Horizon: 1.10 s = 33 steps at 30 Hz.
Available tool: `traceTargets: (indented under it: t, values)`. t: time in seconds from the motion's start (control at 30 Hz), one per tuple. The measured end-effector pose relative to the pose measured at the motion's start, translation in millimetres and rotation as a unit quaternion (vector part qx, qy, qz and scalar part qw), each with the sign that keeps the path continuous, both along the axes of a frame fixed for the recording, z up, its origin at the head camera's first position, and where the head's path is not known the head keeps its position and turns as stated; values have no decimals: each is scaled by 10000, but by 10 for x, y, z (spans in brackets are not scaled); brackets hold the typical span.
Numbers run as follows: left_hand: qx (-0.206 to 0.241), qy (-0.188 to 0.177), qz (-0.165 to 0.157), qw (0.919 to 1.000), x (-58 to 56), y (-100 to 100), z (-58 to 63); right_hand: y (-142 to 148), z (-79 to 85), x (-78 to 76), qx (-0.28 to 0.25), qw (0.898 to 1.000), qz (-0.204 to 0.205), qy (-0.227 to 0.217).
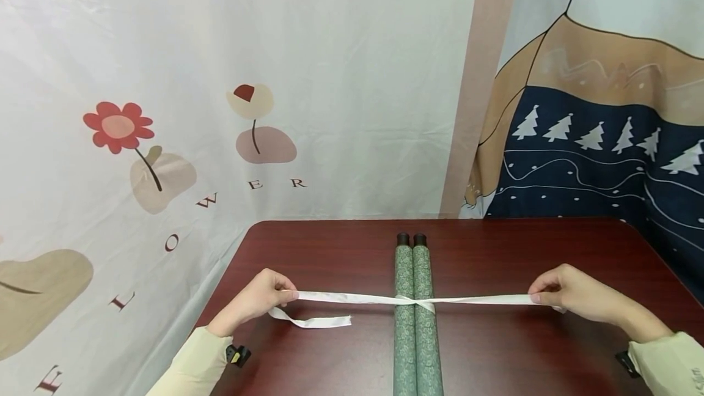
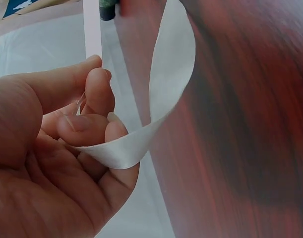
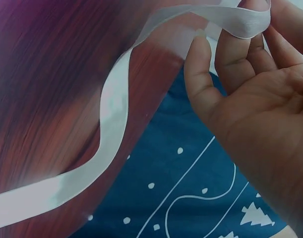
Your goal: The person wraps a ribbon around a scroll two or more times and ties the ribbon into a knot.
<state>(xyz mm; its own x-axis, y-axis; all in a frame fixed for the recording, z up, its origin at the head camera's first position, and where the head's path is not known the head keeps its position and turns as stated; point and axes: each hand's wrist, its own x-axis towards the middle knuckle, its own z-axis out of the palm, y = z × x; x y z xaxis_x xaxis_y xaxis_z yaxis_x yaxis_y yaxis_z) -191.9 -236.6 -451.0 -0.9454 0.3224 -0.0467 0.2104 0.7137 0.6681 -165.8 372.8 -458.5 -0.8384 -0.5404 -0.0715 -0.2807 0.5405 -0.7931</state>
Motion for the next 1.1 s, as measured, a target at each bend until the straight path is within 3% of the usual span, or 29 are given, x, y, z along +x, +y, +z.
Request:
traceTargets:
  t: [0.4, 0.67, 1.1]
  values:
    - [-143, -91, 293, 9994, -40, -202, -72, 195, -18, 27, 835, 9963, 72, 186]
    - [-314, 2, 381, 9988, -58, -274, -84, 352, -59, 42, 1448, 9887, -113, 384]
    - [-527, 9, 594, 9968, -95, -456, -154, 458, -132, 38, 1446, 9878, -182, 554]
